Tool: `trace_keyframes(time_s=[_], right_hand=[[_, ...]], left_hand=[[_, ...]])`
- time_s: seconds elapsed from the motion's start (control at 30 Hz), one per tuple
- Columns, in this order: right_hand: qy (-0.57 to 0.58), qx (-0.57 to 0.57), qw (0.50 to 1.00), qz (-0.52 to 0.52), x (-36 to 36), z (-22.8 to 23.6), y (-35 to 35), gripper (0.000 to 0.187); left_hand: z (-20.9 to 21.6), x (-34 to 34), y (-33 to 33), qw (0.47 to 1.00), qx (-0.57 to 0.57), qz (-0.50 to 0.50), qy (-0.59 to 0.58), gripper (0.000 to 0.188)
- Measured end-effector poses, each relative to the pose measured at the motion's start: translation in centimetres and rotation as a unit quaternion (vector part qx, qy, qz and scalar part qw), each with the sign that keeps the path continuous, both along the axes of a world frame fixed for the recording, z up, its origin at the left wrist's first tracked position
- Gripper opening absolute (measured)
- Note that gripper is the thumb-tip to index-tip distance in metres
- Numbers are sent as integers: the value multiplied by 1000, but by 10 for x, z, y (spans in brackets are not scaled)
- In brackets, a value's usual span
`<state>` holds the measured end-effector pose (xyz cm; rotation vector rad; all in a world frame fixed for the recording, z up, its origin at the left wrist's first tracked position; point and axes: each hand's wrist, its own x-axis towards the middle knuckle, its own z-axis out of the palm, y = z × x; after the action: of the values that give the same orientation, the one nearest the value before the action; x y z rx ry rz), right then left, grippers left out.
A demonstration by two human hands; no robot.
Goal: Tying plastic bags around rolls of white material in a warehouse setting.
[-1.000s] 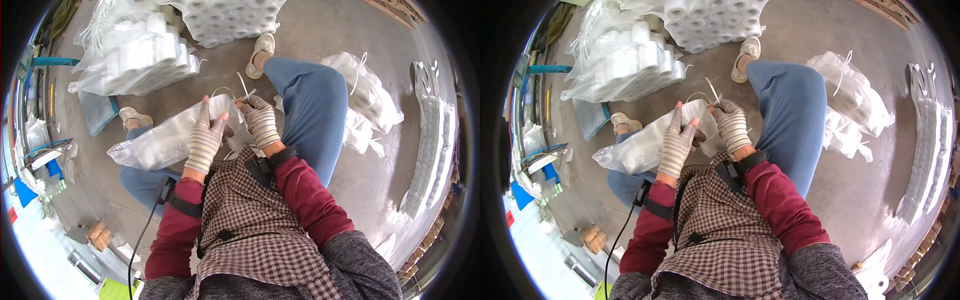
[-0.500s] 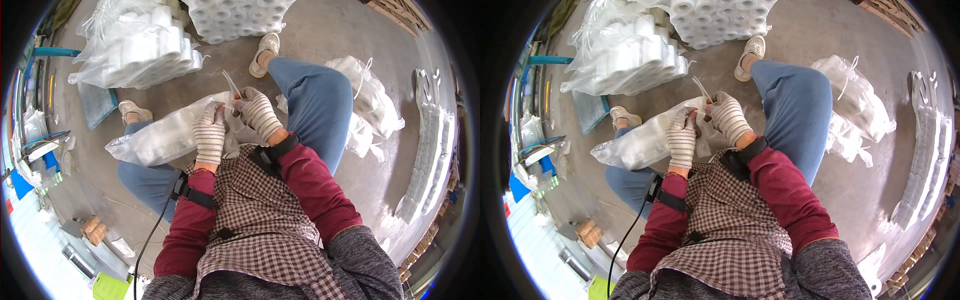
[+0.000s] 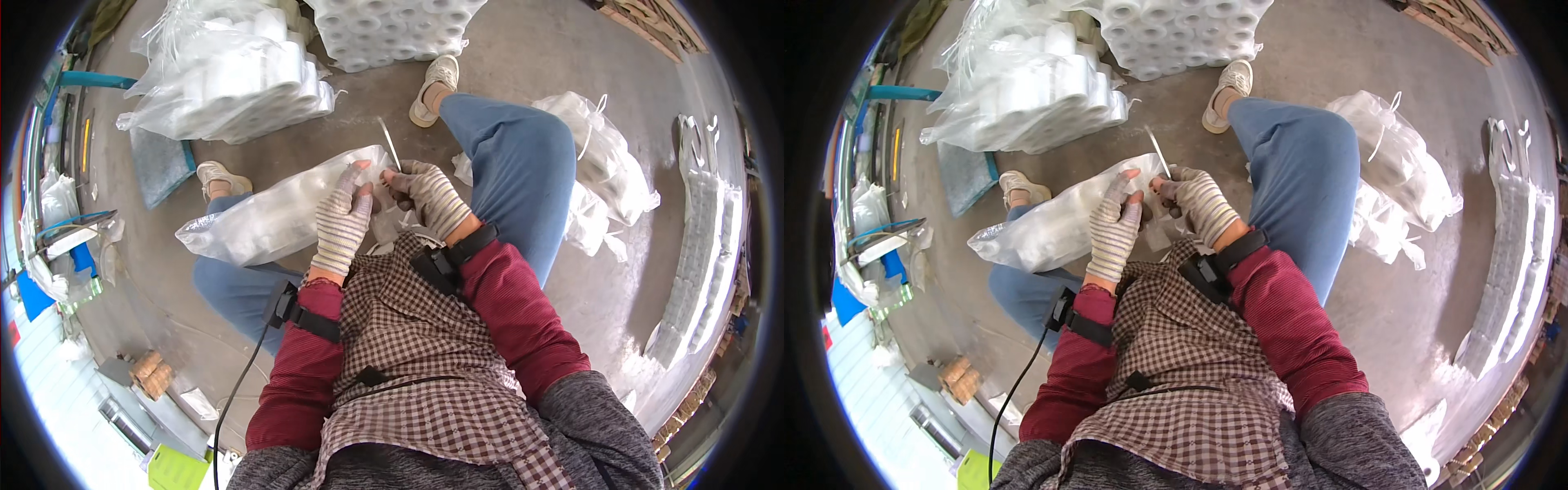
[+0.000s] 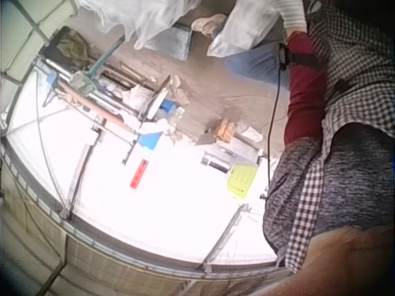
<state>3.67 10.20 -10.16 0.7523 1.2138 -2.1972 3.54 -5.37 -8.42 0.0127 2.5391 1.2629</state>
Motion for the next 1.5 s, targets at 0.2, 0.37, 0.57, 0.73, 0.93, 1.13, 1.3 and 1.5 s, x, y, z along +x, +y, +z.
trace_keyframes(time_s=[0.2, 0.37, 0.57, 0.73, 0.93, 1.13, 1.3, 1.5], right_hand=[[17, -16, 1000, 21, -2, 1, -5, 21], [55, 219, 969, 96, -2, 2, -4, 21], [-42, 347, 924, 152, 1, 13, 18, 29], [46, -50, 996, -54, -11, -8, 14, 30], [-115, -113, 986, -47, -23, -31, 4, 33], [92, 355, 921, 131, -22, -88, -17, 47], [108, 371, 880, 275, -22, -23, -27, 57], [13, 111, 982, -150, 0, -32, -35, 27]], left_hand=[[-8, 4, -2, 990, 49, -26, 129, 19], [-12, -6, -14, 995, -45, -42, 74, 12], [11, -41, -52, 967, -105, -191, 134, 11], [21, -37, -33, 884, 358, 105, -283, 21], [11, -28, -24, 941, 265, 73, -199, 24], [33, -20, -41, 930, 240, 93, -265, 20], [23, -53, -43, 937, -41, -126, 323, 9], [38, -54, 7, 942, 24, -57, 331, 15]])
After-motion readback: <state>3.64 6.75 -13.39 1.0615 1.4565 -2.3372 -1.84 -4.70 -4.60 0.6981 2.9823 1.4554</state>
